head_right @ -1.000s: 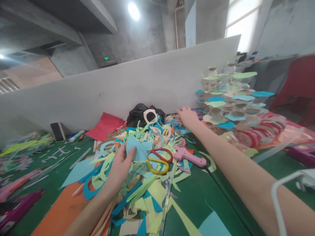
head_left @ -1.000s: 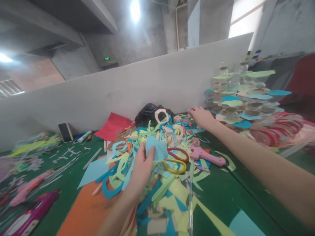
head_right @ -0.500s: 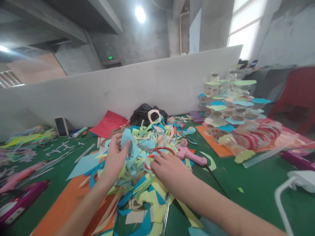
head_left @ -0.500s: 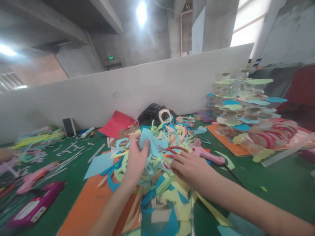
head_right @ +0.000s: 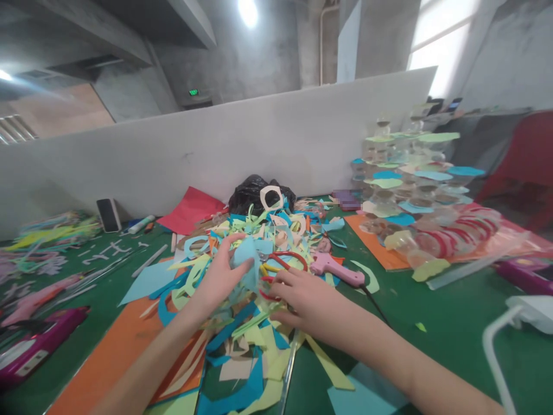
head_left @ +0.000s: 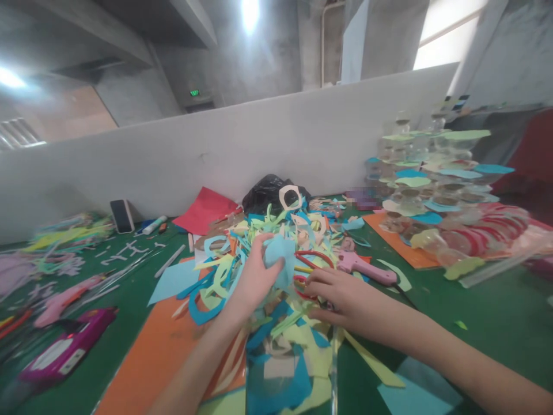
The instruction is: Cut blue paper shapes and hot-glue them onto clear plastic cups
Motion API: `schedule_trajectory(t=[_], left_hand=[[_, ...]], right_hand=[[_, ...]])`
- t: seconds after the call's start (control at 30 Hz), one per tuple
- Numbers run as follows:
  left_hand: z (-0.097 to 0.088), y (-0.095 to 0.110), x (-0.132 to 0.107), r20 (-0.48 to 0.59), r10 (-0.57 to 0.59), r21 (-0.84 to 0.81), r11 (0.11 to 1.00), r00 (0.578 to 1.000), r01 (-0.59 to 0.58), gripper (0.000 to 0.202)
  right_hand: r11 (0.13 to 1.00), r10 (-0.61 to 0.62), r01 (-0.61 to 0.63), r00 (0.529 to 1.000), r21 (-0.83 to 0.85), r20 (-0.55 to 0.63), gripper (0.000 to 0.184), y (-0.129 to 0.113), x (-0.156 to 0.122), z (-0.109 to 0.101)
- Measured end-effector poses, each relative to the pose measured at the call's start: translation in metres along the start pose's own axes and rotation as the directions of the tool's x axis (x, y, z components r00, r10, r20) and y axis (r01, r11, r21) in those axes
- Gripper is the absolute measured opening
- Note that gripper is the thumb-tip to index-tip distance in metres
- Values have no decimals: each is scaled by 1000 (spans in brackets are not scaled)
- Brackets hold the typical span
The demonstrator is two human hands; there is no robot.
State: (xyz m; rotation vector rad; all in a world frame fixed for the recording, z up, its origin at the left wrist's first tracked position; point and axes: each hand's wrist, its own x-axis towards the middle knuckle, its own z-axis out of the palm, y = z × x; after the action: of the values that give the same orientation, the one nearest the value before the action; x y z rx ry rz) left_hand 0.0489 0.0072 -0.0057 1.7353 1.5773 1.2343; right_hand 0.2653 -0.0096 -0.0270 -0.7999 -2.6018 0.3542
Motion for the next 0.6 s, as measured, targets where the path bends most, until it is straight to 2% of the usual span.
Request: schedule_trajectory(t=[0.23,0.43,0.5,0.6], left_hand=[[3,4,-1,117,-28,-72,997,993,37,42],[-2,-5,2,48,-63,76,995,997,60,49],[-3,-8,2,51,-87,92,992,995,82,56],[-4,-11,0,93,-67,128,990,993,55,60]], right_hand=[[998,-50,47,997,-50,-57,19,0,2,1],[987,-64,58,997,-151,-35,25,7,0,-1],[984,-69,65,997,-167,-17,27,7,-1,-1],[982,-55,58,998,-179,16,23,1,-4,-5]])
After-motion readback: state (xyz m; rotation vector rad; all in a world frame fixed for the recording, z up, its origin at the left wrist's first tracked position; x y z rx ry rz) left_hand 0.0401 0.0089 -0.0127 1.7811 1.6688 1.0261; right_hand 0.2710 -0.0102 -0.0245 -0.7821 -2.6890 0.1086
